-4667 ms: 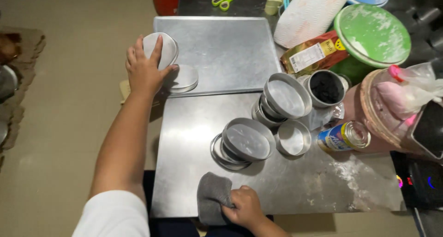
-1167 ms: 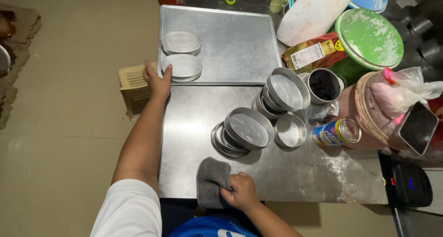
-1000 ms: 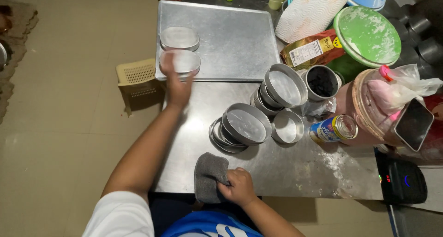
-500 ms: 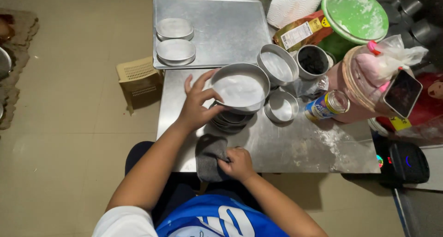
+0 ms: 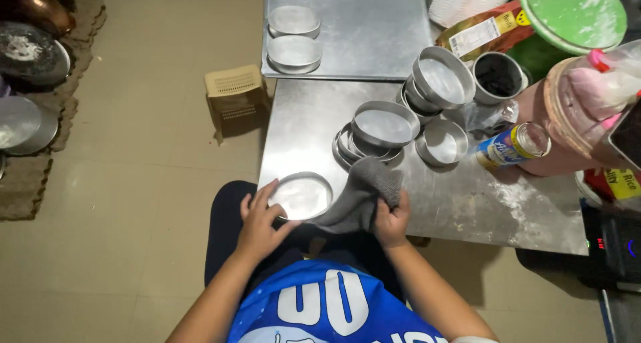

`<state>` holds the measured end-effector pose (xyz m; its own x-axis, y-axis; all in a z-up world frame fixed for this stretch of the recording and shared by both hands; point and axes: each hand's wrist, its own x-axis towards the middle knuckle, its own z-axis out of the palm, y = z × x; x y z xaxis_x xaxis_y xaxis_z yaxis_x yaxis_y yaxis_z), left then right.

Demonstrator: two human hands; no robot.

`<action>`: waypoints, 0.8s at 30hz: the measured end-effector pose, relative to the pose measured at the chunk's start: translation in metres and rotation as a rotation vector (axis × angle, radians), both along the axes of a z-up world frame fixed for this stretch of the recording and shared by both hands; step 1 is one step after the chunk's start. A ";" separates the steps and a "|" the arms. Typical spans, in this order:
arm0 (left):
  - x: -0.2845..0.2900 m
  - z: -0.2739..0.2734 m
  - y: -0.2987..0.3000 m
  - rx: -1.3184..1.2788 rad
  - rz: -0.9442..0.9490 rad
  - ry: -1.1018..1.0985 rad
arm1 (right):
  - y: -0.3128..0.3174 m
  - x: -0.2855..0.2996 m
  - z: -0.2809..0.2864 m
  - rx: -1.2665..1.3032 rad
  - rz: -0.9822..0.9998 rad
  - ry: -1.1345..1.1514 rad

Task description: Wiping and stacking metal baking pans on a prep table.

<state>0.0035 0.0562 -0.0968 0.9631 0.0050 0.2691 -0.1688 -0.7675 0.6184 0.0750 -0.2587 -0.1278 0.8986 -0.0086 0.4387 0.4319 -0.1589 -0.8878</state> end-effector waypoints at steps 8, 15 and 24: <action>0.008 0.008 -0.016 -0.055 -0.092 -0.112 | 0.090 -0.019 0.111 -0.798 0.420 -0.171; 0.009 0.000 -0.003 0.057 -0.071 0.101 | 0.107 -0.009 0.082 -1.028 0.612 -0.115; -0.004 0.015 -0.011 -0.541 -0.297 0.204 | 0.062 0.012 0.060 -0.536 0.622 0.144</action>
